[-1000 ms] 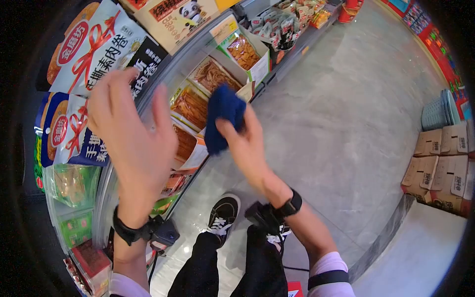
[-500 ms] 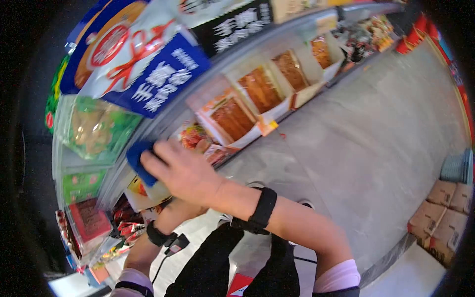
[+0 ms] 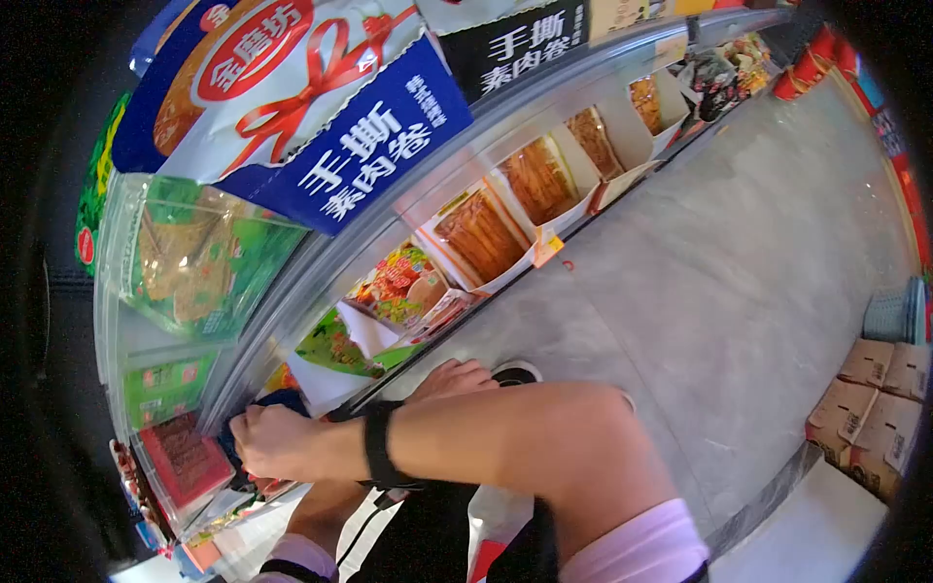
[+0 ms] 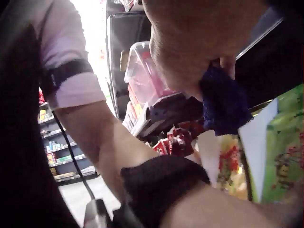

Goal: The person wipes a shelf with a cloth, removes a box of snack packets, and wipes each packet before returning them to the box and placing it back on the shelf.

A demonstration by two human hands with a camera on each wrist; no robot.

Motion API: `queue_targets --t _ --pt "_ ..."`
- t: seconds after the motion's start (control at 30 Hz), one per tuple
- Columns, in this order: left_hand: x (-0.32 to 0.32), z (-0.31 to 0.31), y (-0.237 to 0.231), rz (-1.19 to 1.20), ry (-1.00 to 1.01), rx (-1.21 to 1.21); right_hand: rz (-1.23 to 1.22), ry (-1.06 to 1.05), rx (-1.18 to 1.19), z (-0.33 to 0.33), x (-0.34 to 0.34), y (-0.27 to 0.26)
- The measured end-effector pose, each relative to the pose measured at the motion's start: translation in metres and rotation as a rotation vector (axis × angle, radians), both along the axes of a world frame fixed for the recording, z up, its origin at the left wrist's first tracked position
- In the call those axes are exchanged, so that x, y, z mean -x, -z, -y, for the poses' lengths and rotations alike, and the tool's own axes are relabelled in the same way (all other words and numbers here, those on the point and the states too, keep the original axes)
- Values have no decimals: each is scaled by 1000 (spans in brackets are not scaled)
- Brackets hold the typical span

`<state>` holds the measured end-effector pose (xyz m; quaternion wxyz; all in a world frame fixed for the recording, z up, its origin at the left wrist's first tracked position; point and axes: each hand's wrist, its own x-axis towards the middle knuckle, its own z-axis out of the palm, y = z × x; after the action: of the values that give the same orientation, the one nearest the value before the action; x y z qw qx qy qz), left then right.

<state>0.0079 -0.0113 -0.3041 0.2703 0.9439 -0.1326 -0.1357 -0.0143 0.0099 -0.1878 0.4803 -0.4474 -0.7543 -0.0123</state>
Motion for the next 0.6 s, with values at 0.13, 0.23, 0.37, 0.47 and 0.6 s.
queue_targets --t 0.13,0.23,0.37,0.47,0.6 --pt "28 -1 31 69 -130 221 74 165 7 47 -102 -13" --pt "42 -4 31 28 -207 203 -174 442 84 68 -172 -14" --pt "36 -17 13 -407 -172 226 -539 891 22 94 -240 -1" --pt "36 -20 8 -382 -283 300 -713 1136 -147 102 -304 -5" --pt "31 -16 8 -367 -341 336 -647 1354 -223 113 -378 -18"
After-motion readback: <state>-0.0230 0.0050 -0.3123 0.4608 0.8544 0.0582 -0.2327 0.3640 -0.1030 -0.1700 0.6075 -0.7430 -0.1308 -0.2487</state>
